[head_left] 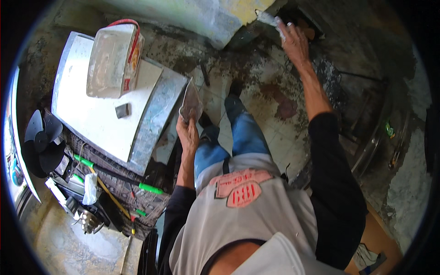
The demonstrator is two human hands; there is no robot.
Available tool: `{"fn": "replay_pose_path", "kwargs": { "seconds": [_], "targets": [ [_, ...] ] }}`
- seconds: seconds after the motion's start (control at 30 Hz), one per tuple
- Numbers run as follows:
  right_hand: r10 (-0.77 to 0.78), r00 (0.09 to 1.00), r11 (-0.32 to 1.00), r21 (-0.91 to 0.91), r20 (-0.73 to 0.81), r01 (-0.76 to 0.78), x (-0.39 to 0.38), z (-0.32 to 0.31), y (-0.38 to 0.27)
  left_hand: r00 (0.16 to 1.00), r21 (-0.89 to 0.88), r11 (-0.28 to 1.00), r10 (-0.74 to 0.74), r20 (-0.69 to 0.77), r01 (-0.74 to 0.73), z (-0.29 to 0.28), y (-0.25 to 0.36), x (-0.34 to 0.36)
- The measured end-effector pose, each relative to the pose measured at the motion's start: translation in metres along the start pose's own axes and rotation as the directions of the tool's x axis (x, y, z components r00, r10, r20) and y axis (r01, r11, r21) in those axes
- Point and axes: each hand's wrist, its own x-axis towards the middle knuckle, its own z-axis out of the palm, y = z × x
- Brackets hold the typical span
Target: The person applies putty to a wall by scooping it from a container with a scraper and spreading it over holes and cracks.
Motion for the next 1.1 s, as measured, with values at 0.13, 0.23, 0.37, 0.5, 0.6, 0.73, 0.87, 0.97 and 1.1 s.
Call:
{"fn": "replay_pose_path", "kwargs": {
  "seconds": [0.13,0.23,0.37,0.5,0.6,0.73,0.87,0.97,1.1],
  "targets": [
    [0.109,0.993,0.994,-0.02,0.036,-0.108,-0.021,0.004,-0.008,0.998,-0.041,0.998,0.048,-0.033,-0.05,-0.008,-0.013,0.006],
    [0.062,0.996,0.98,0.183,0.061,-0.072,-0.011,-0.006,-0.037,0.996,-0.025,0.996,0.082,-0.036,-0.083,-0.012,-0.004,0.005],
    [0.263,0.933,0.965,-0.083,0.247,-0.25,-0.015,0.02,0.0,0.997,0.097,0.995,-0.017,0.07,0.01,-0.02,0.0,-0.002],
    [0.726,0.62,0.589,0.197,0.298,-0.784,-0.097,0.067,0.014,0.994,0.052,0.999,0.008,0.107,-0.013,-0.007,0.007,0.006],
    [0.647,0.382,-0.231,0.647,0.66,-0.727,-0.045,0.029,-0.046,0.997,0.007,0.999,0.036,0.062,-0.036,-0.016,0.005,0.006],
    [0.941,0.222,-0.215,0.958,0.255,-0.19,0.024,0.043,-0.109,0.985,0.121,0.993,-0.026,0.171,0.005,-0.011,0.013,0.009],
    [0.919,0.239,-0.161,0.852,0.313,-0.498,0.039,0.125,-0.135,0.959,0.197,0.98,-0.022,0.282,-0.035,0.015,0.033,0.012],
    [0.934,0.194,-0.136,0.802,0.299,-0.582,0.051,0.091,-0.144,0.963,0.193,0.977,0.038,0.268,-0.093,0.01,0.026,0.021],
    [0.984,0.132,-0.055,0.907,0.121,-0.418,0.059,0.068,-0.14,0.94,0.244,0.967,-0.01,0.342,-0.079,0.028,0.023,0.024]
  ]
}}
